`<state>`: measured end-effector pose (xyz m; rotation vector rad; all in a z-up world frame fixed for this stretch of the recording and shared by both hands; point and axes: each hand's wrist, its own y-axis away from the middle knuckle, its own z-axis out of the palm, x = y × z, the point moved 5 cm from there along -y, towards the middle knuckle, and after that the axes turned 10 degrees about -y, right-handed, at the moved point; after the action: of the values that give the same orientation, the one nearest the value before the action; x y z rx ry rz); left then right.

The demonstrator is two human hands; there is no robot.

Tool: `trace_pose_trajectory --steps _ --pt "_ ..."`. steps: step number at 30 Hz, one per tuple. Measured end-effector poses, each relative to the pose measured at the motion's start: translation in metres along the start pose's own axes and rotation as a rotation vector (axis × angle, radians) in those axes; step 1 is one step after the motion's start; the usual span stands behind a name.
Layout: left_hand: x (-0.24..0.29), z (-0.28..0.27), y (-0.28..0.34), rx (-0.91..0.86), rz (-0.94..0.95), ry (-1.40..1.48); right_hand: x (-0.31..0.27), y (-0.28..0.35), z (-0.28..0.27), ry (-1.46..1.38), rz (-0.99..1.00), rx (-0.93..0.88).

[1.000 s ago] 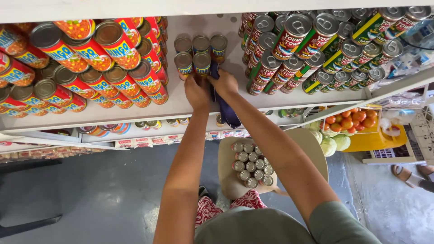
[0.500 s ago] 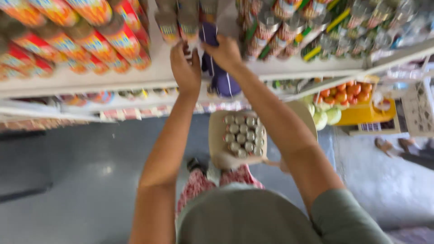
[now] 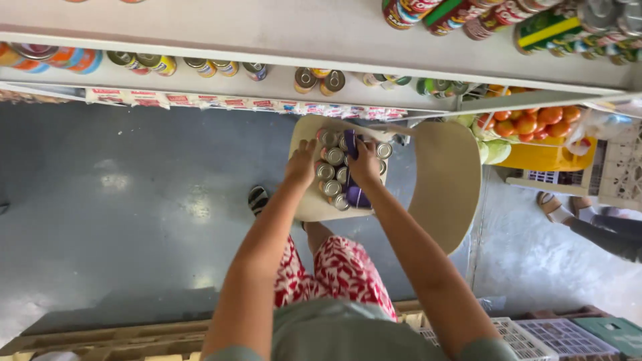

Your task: Wiping dust off canned food items with a cloth and organizing them on grocery store shelves.

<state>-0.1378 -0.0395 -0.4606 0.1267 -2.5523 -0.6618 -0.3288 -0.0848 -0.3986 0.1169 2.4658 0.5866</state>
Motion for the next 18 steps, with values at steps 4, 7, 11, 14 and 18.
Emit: trace_pose_trajectory --steps 4,7,11,14,18 --pt "0.015 0.017 -0.037 0.005 -0.031 0.112 -0.006 -0.027 0.024 0.014 -0.035 -0.072" --pt "0.010 0.043 -0.072 -0.028 -0.056 0.043 -0.003 -0.051 0.044 0.125 -0.077 -0.197" --pt "0.006 0.062 -0.093 -0.035 0.053 -0.049 0.004 -0.061 0.055 0.181 -0.142 -0.261" --pt "0.003 0.051 -0.081 0.014 0.084 -0.080 0.008 -0.055 0.050 0.105 -0.239 -0.266" --pt "0.034 -0.065 -0.008 0.461 0.212 0.053 -0.053 -0.029 -0.008 -0.101 -0.503 -0.122"
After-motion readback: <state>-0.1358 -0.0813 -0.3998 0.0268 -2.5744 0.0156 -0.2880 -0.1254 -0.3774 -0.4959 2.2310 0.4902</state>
